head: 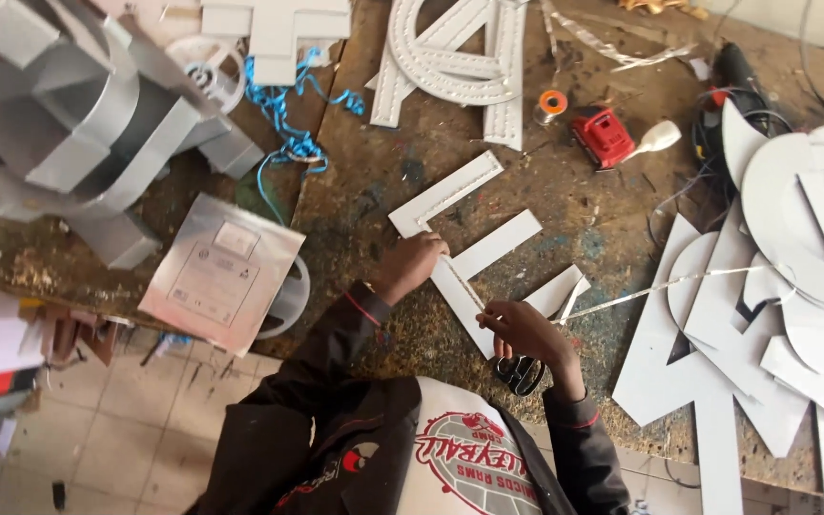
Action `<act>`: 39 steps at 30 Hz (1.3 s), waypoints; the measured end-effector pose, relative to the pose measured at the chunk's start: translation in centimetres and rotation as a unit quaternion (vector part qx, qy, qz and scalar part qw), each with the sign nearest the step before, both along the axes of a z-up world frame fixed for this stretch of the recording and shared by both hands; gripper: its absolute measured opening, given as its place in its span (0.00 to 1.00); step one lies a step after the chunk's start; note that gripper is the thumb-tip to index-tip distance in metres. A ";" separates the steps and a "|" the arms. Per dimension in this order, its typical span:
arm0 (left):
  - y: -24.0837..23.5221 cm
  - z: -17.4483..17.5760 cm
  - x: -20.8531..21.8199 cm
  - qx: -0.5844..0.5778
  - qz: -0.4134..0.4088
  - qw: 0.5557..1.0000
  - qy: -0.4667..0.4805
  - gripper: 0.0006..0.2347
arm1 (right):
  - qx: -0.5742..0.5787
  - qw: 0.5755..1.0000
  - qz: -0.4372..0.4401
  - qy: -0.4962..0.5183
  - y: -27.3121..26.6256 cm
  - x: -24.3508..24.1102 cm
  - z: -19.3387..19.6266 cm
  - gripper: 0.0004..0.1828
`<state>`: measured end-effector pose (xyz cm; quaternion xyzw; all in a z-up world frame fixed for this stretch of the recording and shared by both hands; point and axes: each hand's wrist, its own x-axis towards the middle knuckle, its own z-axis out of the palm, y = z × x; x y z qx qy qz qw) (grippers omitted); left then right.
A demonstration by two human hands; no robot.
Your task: Applying adhesive LED strips to a plastic letter 'M' for sign fabrication
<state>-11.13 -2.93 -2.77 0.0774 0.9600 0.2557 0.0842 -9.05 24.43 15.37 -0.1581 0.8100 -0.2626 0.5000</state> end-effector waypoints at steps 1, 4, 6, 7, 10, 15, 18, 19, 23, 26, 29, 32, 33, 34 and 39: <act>0.4 -1.8 0.2 0.002 0.007 1.000 -0.002 0.10 | 0.002 1.000 0.007 -0.002 0.1 -0.3 -1.1 0.26; 1.5 -4.0 0.9 0.003 0.035 0.997 0.068 0.06 | 0.002 1.000 0.011 -0.014 0.2 -0.9 -2.5 0.29; 1.8 -1.1 1.8 0.037 0.050 0.995 0.077 0.03 | -0.002 1.000 0.024 0.002 -0.1 -0.8 -0.9 0.25; 1.8 -0.4 2.0 0.038 0.052 0.995 0.077 0.03 | -0.001 1.000 0.027 0.003 -0.3 -0.7 -0.3 0.25; 1.4 0.3 1.9 0.079 0.060 0.992 0.076 0.02 | -0.018 0.999 0.030 0.002 -0.4 -0.6 0.1 0.24; 0.4 -0.7 0.8 0.167 0.064 0.983 0.039 0.04 | -0.037 0.998 0.046 0.028 0.2 -1.2 -1.6 0.22; 1.0 1.0 1.9 0.144 0.064 0.986 0.056 0.03 | -0.044 0.996 0.081 0.010 -0.6 -1.6 -0.5 0.21; 0.9 1.6 2.1 0.141 0.062 0.986 0.056 0.03 | -0.047 0.996 0.079 0.011 -0.7 -1.5 -0.8 0.21; 0.8 3.1 2.6 0.172 0.042 0.982 0.061 0.05 | -0.076 0.993 0.093 0.000 -1.6 -0.4 -0.2 0.20; 0.6 1.3 2.3 0.168 0.021 0.983 0.066 0.06 | -0.103 0.993 0.055 -0.025 -2.1 0.6 1.6 0.20; 0.6 1.8 2.7 0.180 0.037 0.981 0.067 0.07 | -0.114 0.993 0.015 -0.021 -1.2 0.6 0.3 0.21; 0.7 3.2 3.4 0.222 0.083 0.968 0.082 0.08 | -0.129 0.991 -0.021 -0.009 -0.1 0.5 -1.1 0.23; 0.8 3.6 3.7 0.236 0.106 0.961 0.094 0.08 | -0.143 0.989 -0.047 -0.009 0.2 0.7 -1.4 0.24; 0.7 3.1 3.6 0.234 0.108 0.962 0.095 0.08 | -0.145 0.988 -0.045 -0.009 0.3 0.6 -1.0 0.24; 1.0 1.5 3.9 0.322 0.194 0.909 0.182 0.09 | -0.169 0.982 -0.088 -0.011 0.7 0.9 -0.3 0.23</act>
